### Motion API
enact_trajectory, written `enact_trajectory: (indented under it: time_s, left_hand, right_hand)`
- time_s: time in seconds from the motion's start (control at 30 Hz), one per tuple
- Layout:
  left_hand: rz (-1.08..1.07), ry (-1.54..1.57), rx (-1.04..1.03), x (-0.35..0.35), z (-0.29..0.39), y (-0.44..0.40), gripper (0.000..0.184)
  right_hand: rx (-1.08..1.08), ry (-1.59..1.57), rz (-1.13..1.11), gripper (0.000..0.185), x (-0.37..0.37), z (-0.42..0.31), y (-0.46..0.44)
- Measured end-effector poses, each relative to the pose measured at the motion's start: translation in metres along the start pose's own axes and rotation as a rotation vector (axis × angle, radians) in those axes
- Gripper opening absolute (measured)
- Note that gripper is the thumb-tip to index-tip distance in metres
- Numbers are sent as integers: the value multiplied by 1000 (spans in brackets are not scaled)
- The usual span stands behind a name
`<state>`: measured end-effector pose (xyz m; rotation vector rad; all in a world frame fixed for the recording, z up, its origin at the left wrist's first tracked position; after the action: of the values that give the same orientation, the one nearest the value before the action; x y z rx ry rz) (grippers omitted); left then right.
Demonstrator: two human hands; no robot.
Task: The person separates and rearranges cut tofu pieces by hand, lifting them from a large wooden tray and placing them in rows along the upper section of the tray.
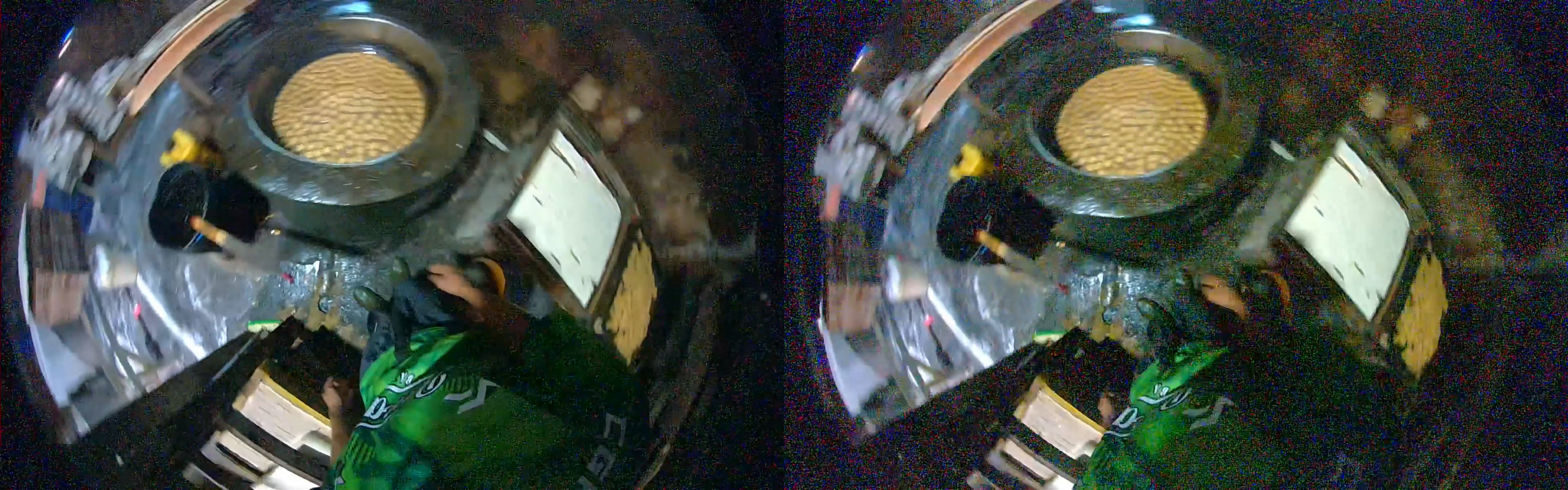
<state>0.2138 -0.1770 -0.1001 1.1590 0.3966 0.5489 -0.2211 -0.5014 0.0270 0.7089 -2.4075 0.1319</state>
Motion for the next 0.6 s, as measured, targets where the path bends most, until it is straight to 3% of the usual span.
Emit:
enact_trajectory:
  time_s: [0.07,0.1,0.13,0.17,0.2,0.27,0.33,0.4,0.5,0.6]
  left_hand:
    - [62,-59,-24,-23,85,2,35]
    - [-41,-215,-58,-51,118,13,34]
    - [-143,-361,-109,-90,160,40,34]
    - [-228,-141,-225,-103,169,23,33]
    - [-150,-275,-179,-107,178,24,30]
    - [-164,-349,-34,-139,185,2,27]
    - [-221,-386,-39,-183,181,-25,26]
    - [-269,-412,-32,-224,161,-52,29]
    - [-659,-517,102,-292,117,-52,33]
    - [-607,-701,-66,-356,69,-15,33]
  right_hand:
    - [-203,5,189,12,2,85,167]
    - [-301,16,350,14,2,114,258]
    - [-341,47,543,20,-7,148,355]
    - [-346,95,733,27,-23,170,444]
    - [-283,217,885,34,-45,179,537]
    - [-964,-248,1032,29,-49,105,577]
    - [-1167,-511,1079,23,-78,66,582]
    - [-1193,-677,1083,19,-110,43,573]
    - [-1119,-834,1033,16,-149,20,556]
    - [-1042,-925,1031,19,-162,20,553]
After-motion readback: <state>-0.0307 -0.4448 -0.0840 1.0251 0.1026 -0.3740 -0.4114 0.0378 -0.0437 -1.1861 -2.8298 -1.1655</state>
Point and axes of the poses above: each hand's wrist, its own y-axis away from the middle knuckle, its own x-axis out of the back of the hand, z = x × y, the point moved 4 cm from there along -y, towards the middle knuckle, and after that the axes turned 14 degrees about x, right-handed, at the moved point
